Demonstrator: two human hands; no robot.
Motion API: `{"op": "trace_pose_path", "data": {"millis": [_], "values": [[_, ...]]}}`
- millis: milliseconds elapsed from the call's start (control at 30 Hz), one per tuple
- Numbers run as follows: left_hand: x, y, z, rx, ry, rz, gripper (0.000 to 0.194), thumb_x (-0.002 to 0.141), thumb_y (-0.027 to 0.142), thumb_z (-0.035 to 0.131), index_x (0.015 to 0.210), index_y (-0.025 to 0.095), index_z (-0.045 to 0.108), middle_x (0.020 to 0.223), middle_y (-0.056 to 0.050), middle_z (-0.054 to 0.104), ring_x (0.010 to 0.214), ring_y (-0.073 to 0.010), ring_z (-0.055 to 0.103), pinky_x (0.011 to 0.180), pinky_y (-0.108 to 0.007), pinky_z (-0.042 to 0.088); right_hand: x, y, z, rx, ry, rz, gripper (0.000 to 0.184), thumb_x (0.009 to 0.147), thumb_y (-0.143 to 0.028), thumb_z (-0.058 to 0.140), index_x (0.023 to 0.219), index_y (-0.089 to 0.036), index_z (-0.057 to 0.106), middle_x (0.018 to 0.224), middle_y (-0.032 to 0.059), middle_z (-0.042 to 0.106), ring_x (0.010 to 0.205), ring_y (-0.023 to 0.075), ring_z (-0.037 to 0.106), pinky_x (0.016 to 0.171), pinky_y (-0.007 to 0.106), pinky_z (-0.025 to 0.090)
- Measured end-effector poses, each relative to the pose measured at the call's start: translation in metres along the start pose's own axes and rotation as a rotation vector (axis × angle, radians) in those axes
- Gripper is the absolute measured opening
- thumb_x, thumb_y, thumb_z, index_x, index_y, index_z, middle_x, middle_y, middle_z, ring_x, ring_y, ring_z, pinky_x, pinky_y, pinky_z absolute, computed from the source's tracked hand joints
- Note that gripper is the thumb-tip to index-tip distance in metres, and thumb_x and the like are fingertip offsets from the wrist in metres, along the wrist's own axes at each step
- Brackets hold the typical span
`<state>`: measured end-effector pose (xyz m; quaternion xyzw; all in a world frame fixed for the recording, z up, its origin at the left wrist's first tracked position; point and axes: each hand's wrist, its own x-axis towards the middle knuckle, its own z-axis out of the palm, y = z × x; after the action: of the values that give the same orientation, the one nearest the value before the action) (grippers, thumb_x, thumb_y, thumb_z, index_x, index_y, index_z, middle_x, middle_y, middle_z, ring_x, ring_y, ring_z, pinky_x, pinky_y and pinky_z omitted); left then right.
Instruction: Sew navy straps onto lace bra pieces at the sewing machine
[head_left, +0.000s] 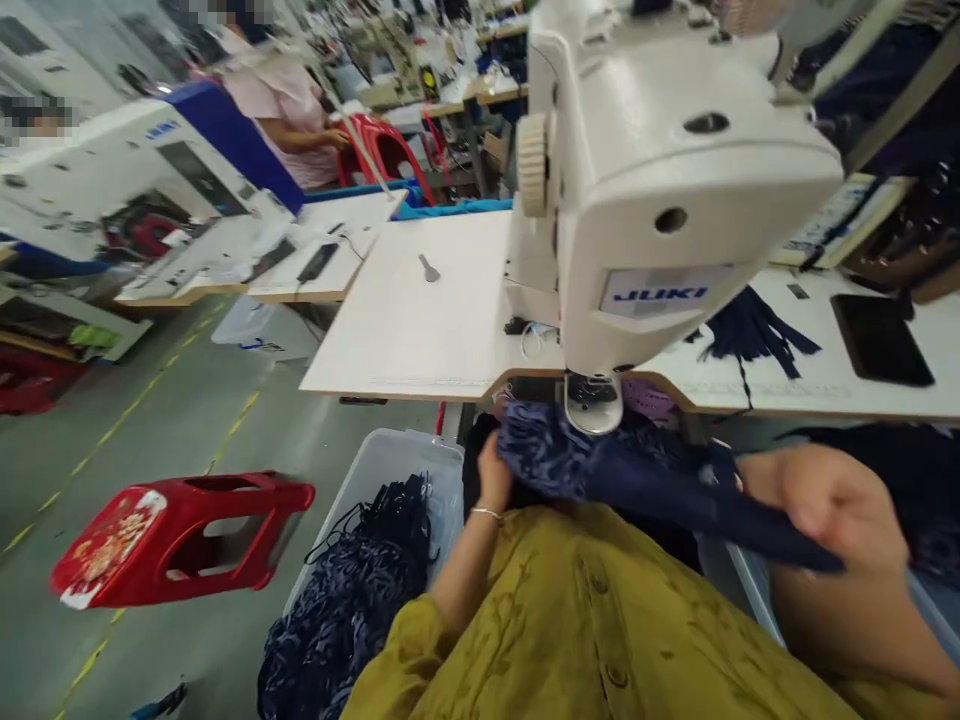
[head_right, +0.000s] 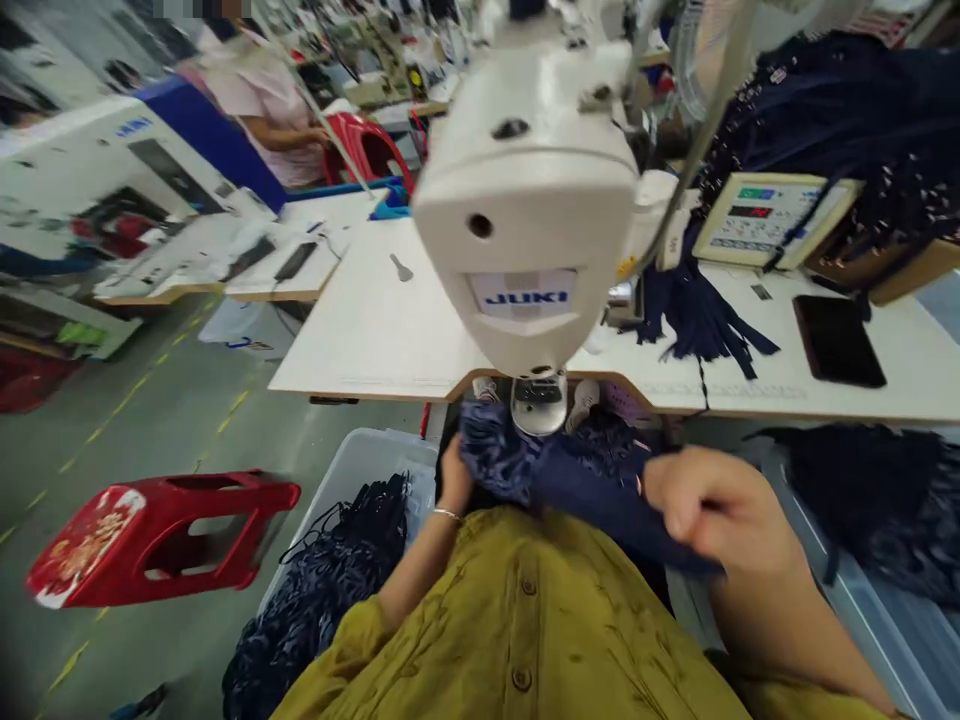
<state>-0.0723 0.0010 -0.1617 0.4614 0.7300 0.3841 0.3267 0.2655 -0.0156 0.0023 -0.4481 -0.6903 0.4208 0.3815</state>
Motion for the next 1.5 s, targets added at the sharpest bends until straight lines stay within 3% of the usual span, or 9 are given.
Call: {"op": "trace_pose_path", "data": {"millis": [200, 367, 500, 733, 933, 1033, 1233, 1400, 1500], "values": [[0.006, -0.04, -0.096, 0.278, 0.174, -0.197, 0.049, 0.091, 0.01, 0.042, 0.139, 0.017, 0.041, 0.143, -0.015, 0.038, 0.14, -0.0325, 0.022, 0.111, -0.05, 0.026, 0.041, 0.08, 0.021, -0.18, 0.013, 0.241, 0.038, 0.091, -0.052, 0.045, 0.106, -0.022, 0.063, 0.103, 0.0086, 0.067, 0.092, 0.0232, 0.063, 0.083, 0.037, 0.05], [-0.025, -0.065, -0.09, 0.395, -0.002, -0.378, 0.035, 0.09, 0.03, 0.059, 0.122, 0.015, 0.055, 0.128, -0.012, 0.053, 0.118, -0.0279, 0.052, 0.097, -0.05, 0.044, 0.03, 0.175, 0.072, -0.49, -0.073, 0.196, 0.032, 0.088, -0.038, 0.056, 0.108, -0.016, 0.066, 0.125, 0.0179, 0.062, 0.119, 0.0321, 0.053, 0.102, 0.049, 0.038], [-0.024, -0.056, -0.067, 0.314, -0.148, -0.412, 0.037, 0.091, 0.036, 0.058, 0.122, 0.017, 0.054, 0.125, -0.01, 0.056, 0.107, -0.023, 0.059, 0.089, -0.046, 0.051, 0.016, 0.195, 0.082, -0.451, -0.132, 0.159, 0.013, 0.085, -0.029, 0.061, 0.083, -0.02, 0.07, 0.116, 0.0112, 0.068, 0.123, 0.0305, 0.05, 0.108, 0.049, 0.031], [-0.032, 0.001, 0.018, -0.124, -0.535, -0.45, 0.03, 0.077, 0.043, 0.072, 0.093, 0.017, 0.069, 0.092, -0.009, 0.071, 0.098, -0.0271, 0.065, 0.087, -0.04, 0.052, 0.005, 0.161, 0.056, -0.333, -0.057, 0.162, 0.034, 0.096, -0.043, 0.038, 0.098, -0.021, 0.064, 0.098, 0.0079, 0.069, 0.095, 0.0212, 0.062, 0.095, 0.038, 0.046], [-0.049, 0.034, 0.082, -0.492, -0.532, -0.501, 0.049, 0.085, 0.062, 0.053, 0.096, 0.017, 0.066, 0.089, -0.01, 0.07, 0.087, -0.023, 0.068, 0.08, -0.04, 0.054, -0.019, 0.12, 0.052, 0.013, -0.198, 0.26, 0.042, 0.093, -0.055, 0.04, 0.086, -0.018, 0.059, 0.082, 0.0025, 0.061, 0.078, 0.0161, 0.057, 0.076, 0.029, 0.049], [-0.028, 0.043, 0.07, -0.618, -0.438, -0.491, 0.042, 0.08, 0.058, 0.061, 0.09, 0.017, 0.063, 0.077, -0.005, 0.065, 0.074, -0.0169, 0.066, 0.074, -0.03, 0.054, -0.022, 0.104, 0.041, -0.011, -0.202, 0.24, 0.041, 0.094, -0.053, 0.04, 0.085, -0.018, 0.059, 0.082, 0.0029, 0.06, 0.077, 0.0159, 0.057, 0.074, 0.029, 0.048], [-0.001, 0.078, -0.006, -0.706, -0.269, -0.349, 0.028, 0.079, 0.046, 0.065, 0.088, 0.021, 0.056, 0.067, 0.004, 0.053, 0.056, -0.0073, 0.05, 0.057, -0.019, 0.044, 0.006, 0.073, 0.022, -0.374, -0.149, 0.068, 0.032, 0.096, -0.045, 0.043, 0.095, -0.023, 0.065, 0.093, 0.0061, 0.069, 0.092, 0.0229, 0.062, 0.103, 0.049, 0.035], [-0.034, 0.131, -0.037, -0.639, -0.388, -0.194, 0.033, 0.077, 0.047, 0.07, 0.081, 0.021, 0.052, 0.067, 0.004, 0.054, 0.059, -0.0092, 0.05, 0.052, -0.019, 0.039, 0.031, 0.027, 0.068, -0.22, -0.236, -0.091, 0.052, 0.089, -0.052, 0.054, 0.132, -0.022, 0.051, 0.137, 0.0126, 0.053, 0.128, 0.027, 0.046, 0.107, 0.043, 0.035], [-0.057, 0.155, -0.041, -0.472, -0.539, -0.03, 0.028, 0.084, 0.045, 0.063, 0.084, 0.02, 0.05, 0.069, 0.002, 0.058, 0.066, -0.0118, 0.055, 0.06, -0.022, 0.044, 0.038, 0.004, 0.097, -0.104, -0.395, -0.157, 0.06, 0.081, -0.054, 0.066, 0.128, -0.02, 0.053, 0.124, 0.0113, 0.062, 0.119, 0.0267, 0.053, 0.103, 0.038, 0.04]]}}
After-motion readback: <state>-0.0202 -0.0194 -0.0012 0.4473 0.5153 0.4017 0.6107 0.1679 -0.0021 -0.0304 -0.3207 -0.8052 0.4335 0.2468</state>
